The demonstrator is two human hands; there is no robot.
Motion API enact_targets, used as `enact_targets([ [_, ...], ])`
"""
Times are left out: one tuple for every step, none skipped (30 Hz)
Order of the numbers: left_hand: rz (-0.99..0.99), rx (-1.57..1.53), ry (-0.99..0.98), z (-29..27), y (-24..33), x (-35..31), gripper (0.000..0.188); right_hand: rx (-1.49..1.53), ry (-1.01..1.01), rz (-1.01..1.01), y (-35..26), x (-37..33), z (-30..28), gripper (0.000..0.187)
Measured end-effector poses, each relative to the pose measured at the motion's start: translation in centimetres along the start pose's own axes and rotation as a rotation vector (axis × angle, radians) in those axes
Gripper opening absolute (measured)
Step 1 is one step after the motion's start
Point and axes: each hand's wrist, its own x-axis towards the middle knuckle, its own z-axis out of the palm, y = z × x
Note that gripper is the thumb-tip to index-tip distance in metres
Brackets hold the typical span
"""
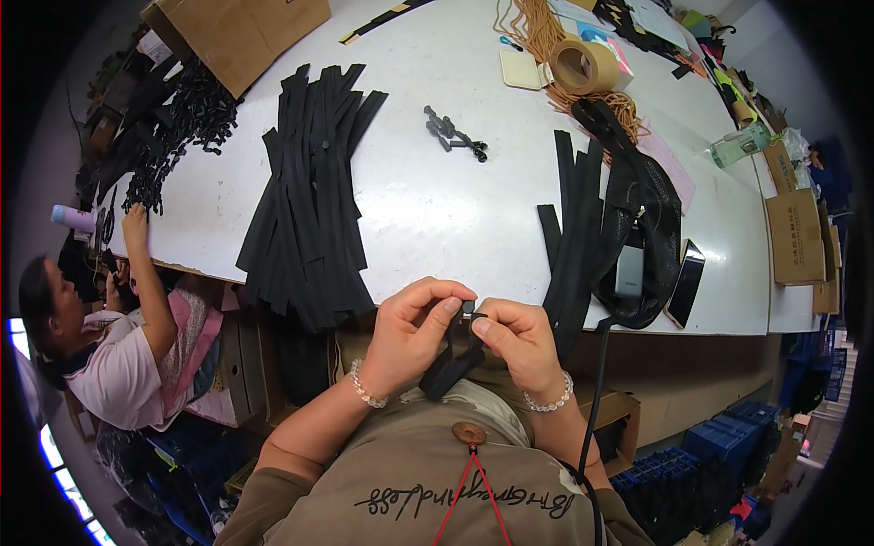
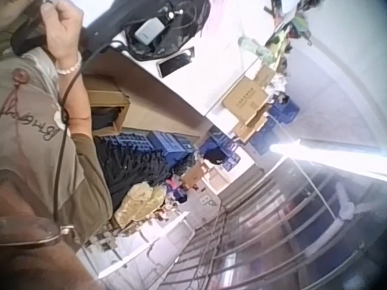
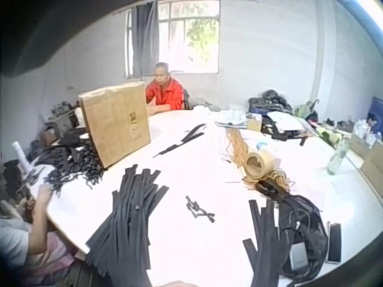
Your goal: Attaching small plastic buckles to black elastic straps.
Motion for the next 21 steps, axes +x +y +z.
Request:
enact_targets([
  [-0.001, 0.000, 0.000, 0.1, 0.0, 0.0, 0.012, 0.000, 0.000, 0.001, 0.0, 0.0, 0.0, 0.023],
  [0.037, 0.052, 0.008, 0.1, 0.0, 0.0, 0.011, 0.027, -0.007, 0.020, 0.1, 0.0, 0.0, 0.023],
  [0.075, 0.105, 0.016, 0.2, 0.0, -0.1, 0.010, 0.054, -0.014, 0.039, 0.1, 0.1, 0.0, 0.023],
  [0.075, 0.105, 0.016, 0.2, 0.0, -0.1, 0.010, 0.055, -0.015, 0.040, 0.1, 0.1, 0.0, 0.023],
  [0.093, 0.139, 0.022, 0.2, 0.0, -0.1, 0.010, 0.078, -0.017, 0.052, 0.2, 0.1, 0.0, 0.022],
  [0.110, 0.174, 0.028, 0.2, 0.1, -0.1, 0.009, 0.101, -0.021, 0.065, 0.2, 0.1, 0.0, 0.022],
  [0.109, 0.174, 0.028, 0.3, 0.1, -0.1, 0.009, 0.102, -0.021, 0.066, 0.2, 0.1, 0.0, 0.022],
  [0.149, 0.220, 0.031, 0.3, 0.2, -0.1, 0.009, 0.105, -0.019, 0.071, 0.2, 0.1, 0.0, 0.022],
  [0.190, 0.265, 0.032, 0.3, 0.2, -0.1, 0.009, 0.109, -0.015, 0.075, 0.3, 0.1, 0.0, 0.022],
  [0.189, 0.264, 0.032, 0.3, 0.3, -0.1, 0.009, 0.109, -0.014, 0.076, 0.2, 0.0, 0.0, 0.022],
  [0.198, 0.286, 0.031, 0.3, 0.4, -0.2, 0.009, 0.115, -0.008, 0.071, 0.2, 0.0, 0.1, 0.022],
  [0.207, 0.309, 0.032, 0.3, 0.4, -0.2, 0.009, 0.121, -0.002, 0.065, 0.2, 0.0, 0.2, 0.021],
  [0.207, 0.309, 0.032, 0.3, 0.5, -0.2, 0.009, 0.122, -0.003, 0.065, 0.2, -0.1, 0.2, 0.021],
  [0.218, 0.328, 0.031, 0.3, 0.5, -0.2, 0.010, 0.114, 0.008, 0.054, 0.3, -0.1, 0.3, 0.021],
  [0.228, 0.347, 0.031, 0.3, 0.5, -0.3, 0.010, 0.106, 0.017, 0.042, 0.3, -0.1, 0.4, 0.021],
  [0.228, 0.347, 0.032, 0.3, 0.6, -0.3, 0.010, 0.106, 0.016, 0.042, 0.3, -0.1, 0.4, 0.021],
  [0.227, 0.353, 0.035, 0.3, 0.7, -0.3, 0.010, 0.079, 0.026, 0.017, 0.3, -0.2, 0.5, 0.020],
  [0.227, 0.358, 0.038, 0.3, 0.7, -0.4, 0.011, 0.050, 0.036, -0.009, 0.4, -0.2, 0.6, 0.019],
  [0.227, 0.358, 0.039, 0.2, 0.6, -0.4, 0.011, 0.050, 0.035, -0.008, 0.4, -0.2, 0.7, 0.019],
  [0.235, 0.351, 0.049, 0.2, 0.3, -0.3, 0.011, -0.007, 0.057, -0.060, 0.4, -0.2, 0.9, 0.019],
  [0.243, 0.345, 0.058, 0.2, 0.2, -0.3, 0.011, -0.064, 0.078, -0.112, 0.5, -0.2, 1.0, 0.019],
])
